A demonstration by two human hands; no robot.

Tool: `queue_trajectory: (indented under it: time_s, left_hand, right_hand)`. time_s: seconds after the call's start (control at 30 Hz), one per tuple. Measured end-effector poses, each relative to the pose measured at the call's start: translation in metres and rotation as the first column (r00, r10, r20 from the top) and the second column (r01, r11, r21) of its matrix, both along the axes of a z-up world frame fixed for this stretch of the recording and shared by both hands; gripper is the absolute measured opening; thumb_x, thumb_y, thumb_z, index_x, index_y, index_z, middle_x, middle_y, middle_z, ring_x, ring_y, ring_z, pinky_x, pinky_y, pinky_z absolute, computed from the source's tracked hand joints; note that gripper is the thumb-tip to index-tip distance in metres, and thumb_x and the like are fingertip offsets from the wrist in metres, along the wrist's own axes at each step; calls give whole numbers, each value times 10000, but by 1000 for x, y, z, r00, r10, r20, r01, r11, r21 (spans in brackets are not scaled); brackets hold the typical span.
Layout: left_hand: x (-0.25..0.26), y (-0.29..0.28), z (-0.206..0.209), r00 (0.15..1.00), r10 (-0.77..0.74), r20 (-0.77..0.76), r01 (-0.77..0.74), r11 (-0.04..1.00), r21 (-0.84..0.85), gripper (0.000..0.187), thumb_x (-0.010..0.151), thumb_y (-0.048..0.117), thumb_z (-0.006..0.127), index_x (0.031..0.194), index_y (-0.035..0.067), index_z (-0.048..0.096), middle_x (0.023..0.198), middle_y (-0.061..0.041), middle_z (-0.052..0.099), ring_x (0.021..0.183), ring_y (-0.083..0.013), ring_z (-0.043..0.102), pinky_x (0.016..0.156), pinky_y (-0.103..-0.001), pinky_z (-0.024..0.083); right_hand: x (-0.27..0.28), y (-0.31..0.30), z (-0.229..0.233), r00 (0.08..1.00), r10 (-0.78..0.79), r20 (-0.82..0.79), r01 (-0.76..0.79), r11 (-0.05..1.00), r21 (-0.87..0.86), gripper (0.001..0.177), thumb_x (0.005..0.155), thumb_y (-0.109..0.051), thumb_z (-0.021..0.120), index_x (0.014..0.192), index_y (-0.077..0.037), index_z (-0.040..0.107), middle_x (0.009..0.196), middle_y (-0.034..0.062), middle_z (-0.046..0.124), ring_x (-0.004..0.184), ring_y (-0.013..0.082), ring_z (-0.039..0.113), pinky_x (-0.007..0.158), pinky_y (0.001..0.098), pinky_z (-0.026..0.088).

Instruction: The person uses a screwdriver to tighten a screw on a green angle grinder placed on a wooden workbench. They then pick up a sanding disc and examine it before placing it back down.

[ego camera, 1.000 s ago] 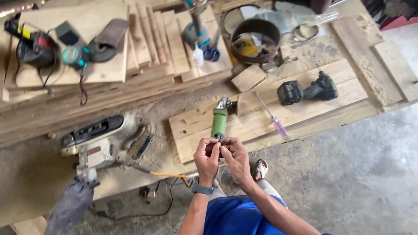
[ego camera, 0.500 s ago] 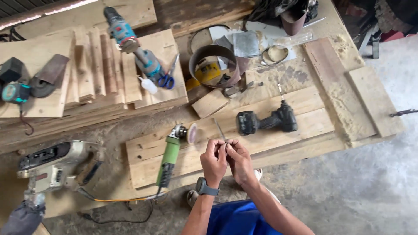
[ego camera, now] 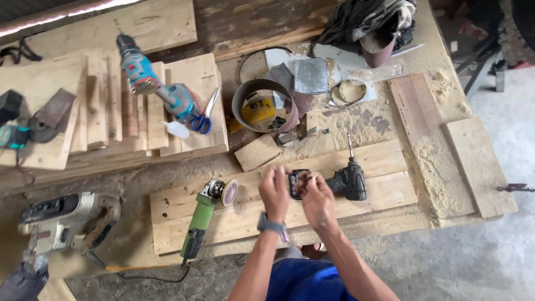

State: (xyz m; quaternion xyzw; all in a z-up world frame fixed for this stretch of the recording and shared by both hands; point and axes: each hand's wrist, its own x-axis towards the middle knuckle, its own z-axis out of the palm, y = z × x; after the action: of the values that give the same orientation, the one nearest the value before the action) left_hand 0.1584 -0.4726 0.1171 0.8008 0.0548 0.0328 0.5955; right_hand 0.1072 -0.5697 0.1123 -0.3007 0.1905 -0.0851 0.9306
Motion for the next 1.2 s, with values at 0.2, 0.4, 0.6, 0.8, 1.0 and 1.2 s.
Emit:
queue_trajectory:
  time_s: [0.2,0.4,0.6,0.8,1.0,1.2]
  left_hand:
    - [179,-37,-67,993,-7,119,-41,917,396,217,973,333,600,947,152,716,773,-93,693,806,-337,696,786,-499,543]
    - [217,-81,-80,964,-244,-106,238,608,757,661,857,647,615,1210,92,673,1157,-205,628,1181,-407,529,985,-579,420]
    - [215,-83,-126,973,-118,-200,231,550,802,315,1004,351,494,1013,142,730,1067,-157,689,1076,-388,633,982,-532,454]
    - [213,-82,-116,999,-37,-40,54,561,826,187,957,265,628,1072,138,704,1005,-138,687,1063,-379,623,971,-538,435]
    - [222,-147,-57,975,9,224,-166,701,694,287,969,137,629,1254,132,596,1084,-114,702,1016,-328,610,930,-475,417]
    - [272,-260,-100,933,-196,302,-36,785,619,198,868,207,707,1062,212,746,729,-36,712,755,-298,694,775,-448,534]
  right_hand:
    - [10,-69,7,956,-168,239,188,980,-62,72,1027,-54,571,1088,-33,542,850,144,551,753,212,595,867,352,520]
    - [4,-120,-30,941,-191,278,134,968,213,169,1022,-123,587,1170,-46,613,772,119,543,664,163,542,918,400,508]
    - [18,-178,-51,936,-85,343,-50,928,369,130,991,-180,643,1060,-94,575,728,21,507,574,90,447,825,361,504]
    - [47,-214,-47,923,-34,384,-213,784,583,104,991,-120,619,1082,-106,569,765,-22,485,605,64,456,827,321,481]
    - [78,-245,-51,902,-2,432,-317,674,667,152,967,-38,607,1083,-100,532,781,-20,476,615,59,472,833,325,497]
    - [102,-292,-78,964,-16,265,-118,870,479,167,1015,-138,571,1173,-85,567,788,-28,441,629,60,451,893,369,531]
